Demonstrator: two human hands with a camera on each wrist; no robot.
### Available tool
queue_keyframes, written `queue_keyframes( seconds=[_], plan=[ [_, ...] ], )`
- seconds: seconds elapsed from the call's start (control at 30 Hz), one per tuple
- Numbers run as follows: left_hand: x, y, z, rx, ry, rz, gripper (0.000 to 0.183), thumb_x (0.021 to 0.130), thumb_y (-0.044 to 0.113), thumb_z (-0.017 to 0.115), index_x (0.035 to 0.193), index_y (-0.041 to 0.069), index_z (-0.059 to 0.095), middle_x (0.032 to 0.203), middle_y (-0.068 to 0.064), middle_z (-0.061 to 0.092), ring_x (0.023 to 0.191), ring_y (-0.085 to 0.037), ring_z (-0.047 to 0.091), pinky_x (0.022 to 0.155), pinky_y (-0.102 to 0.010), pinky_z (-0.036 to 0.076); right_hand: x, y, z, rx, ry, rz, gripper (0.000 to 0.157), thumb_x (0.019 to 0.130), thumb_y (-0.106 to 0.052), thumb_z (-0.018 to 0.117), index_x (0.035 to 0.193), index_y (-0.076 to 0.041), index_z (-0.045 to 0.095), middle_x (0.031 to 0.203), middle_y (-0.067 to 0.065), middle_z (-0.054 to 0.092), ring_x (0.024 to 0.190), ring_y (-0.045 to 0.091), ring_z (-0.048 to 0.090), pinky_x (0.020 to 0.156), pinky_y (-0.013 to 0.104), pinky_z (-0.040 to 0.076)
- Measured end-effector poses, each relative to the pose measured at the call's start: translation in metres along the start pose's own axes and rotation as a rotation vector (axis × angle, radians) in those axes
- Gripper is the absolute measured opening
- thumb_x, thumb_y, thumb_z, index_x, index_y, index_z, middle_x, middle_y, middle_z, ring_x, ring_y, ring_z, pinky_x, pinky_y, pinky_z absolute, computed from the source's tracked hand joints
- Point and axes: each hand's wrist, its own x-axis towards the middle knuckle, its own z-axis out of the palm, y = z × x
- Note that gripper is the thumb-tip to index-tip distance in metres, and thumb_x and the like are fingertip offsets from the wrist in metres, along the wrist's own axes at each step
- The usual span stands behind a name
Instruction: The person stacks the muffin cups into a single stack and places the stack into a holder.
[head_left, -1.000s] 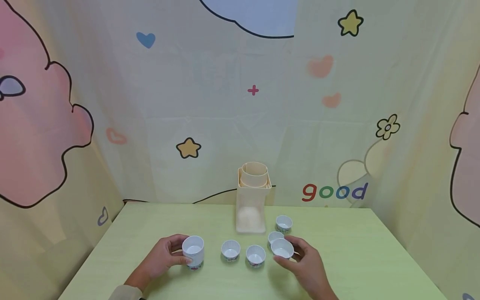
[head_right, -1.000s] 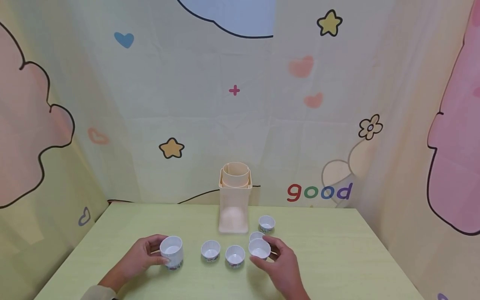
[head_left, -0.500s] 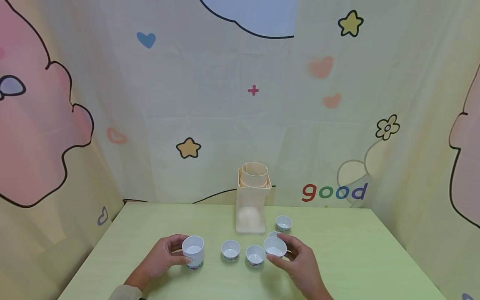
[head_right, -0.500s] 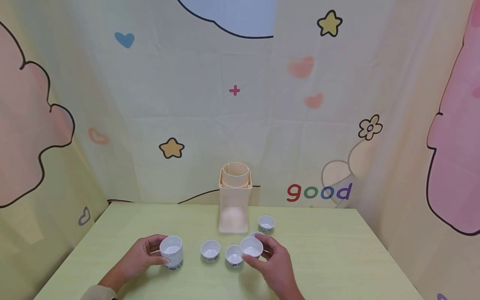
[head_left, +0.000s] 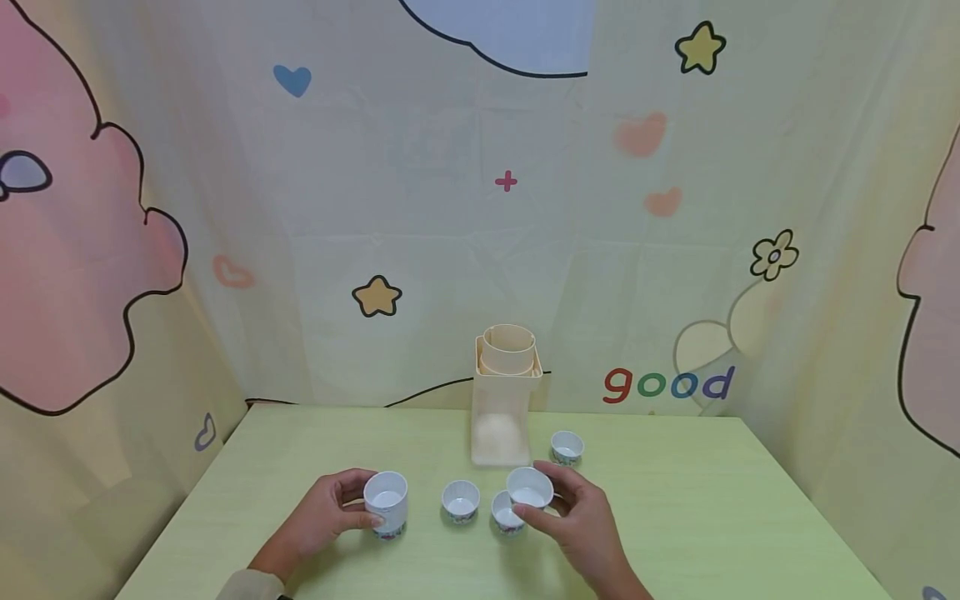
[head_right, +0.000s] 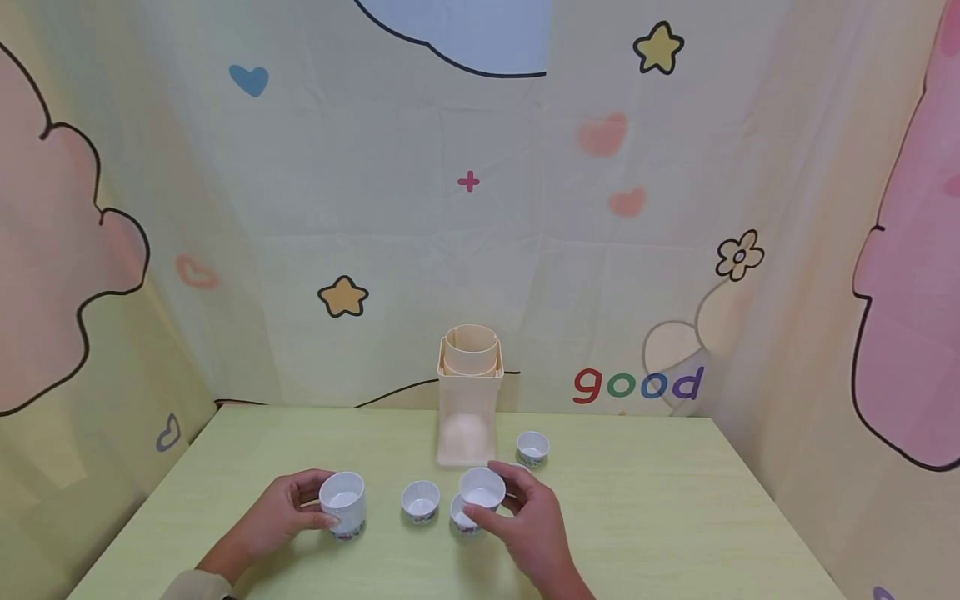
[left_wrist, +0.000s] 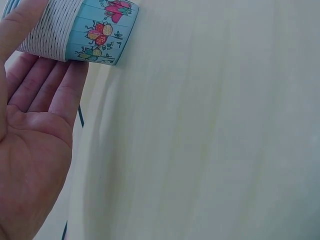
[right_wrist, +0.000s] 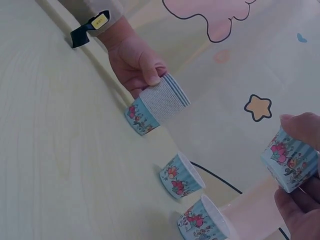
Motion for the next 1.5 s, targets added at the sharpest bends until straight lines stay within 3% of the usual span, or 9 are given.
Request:
queue_keyframes(
  seconds=[0.5,0.8,1.1,1.33,1.5],
  plan=[
    [0.0,0.003,0.001,-0.012,-0.013,0.025,0.063,0.082,0.011,0.087,0.133,-0.011,0.056,0.127,-0.014,0.069,0.11,-0.007,0.068,0.093,-0.023,0.059,0.007,-0.003,0.028,0.088,-0.061,-0.011,0.061,0.07,-0.001,0.092,0.126,0.001,0.066,0.122,0.015,0.07,0.103,0.015,0.069,0.089,0.018,0.059],
    [0.0,0.005,-0.001,0.009,-0.008,0.011,0.064,0.081,0.014,0.088,0.132,-0.01,0.057,0.13,-0.024,0.066,0.112,-0.011,0.068,0.095,-0.024,0.059,0.008,-0.002,0.047,0.155,-0.113,-0.02,0.061,0.072,-0.001,0.091,0.127,0.005,0.064,0.121,0.019,0.07,0.101,0.014,0.069,0.089,0.018,0.059],
    [0.001,-0.001,-0.001,0.02,0.006,-0.005,0.066,0.078,0.015,0.09,0.132,-0.007,0.059,0.132,-0.027,0.064,0.119,-0.027,0.067,0.096,-0.026,0.059,0.011,0.001,0.066,0.181,-0.163,-0.017,0.064,0.073,0.0,0.09,0.129,0.009,0.06,0.123,0.022,0.068,0.104,0.015,0.067,0.091,0.018,0.058],
    [0.001,-0.002,-0.001,0.017,-0.002,-0.004,0.066,0.079,0.016,0.089,0.133,-0.008,0.058,0.131,-0.026,0.064,0.112,-0.009,0.068,0.096,-0.025,0.059,0.014,0.003,0.081,0.166,-0.187,-0.038,0.064,0.073,-0.004,0.091,0.129,0.007,0.061,0.124,0.022,0.067,0.106,0.017,0.067,0.092,0.019,0.058],
    [0.002,-0.002,-0.001,0.018,0.003,0.003,0.066,0.078,0.015,0.09,0.132,-0.008,0.059,0.13,-0.025,0.065,0.111,-0.007,0.068,0.096,-0.025,0.059,0.017,0.0,0.091,0.152,-0.197,-0.042,0.062,0.074,-0.006,0.092,0.128,0.006,0.062,0.123,0.021,0.069,0.106,0.018,0.067,0.09,0.019,0.058]
  ],
)
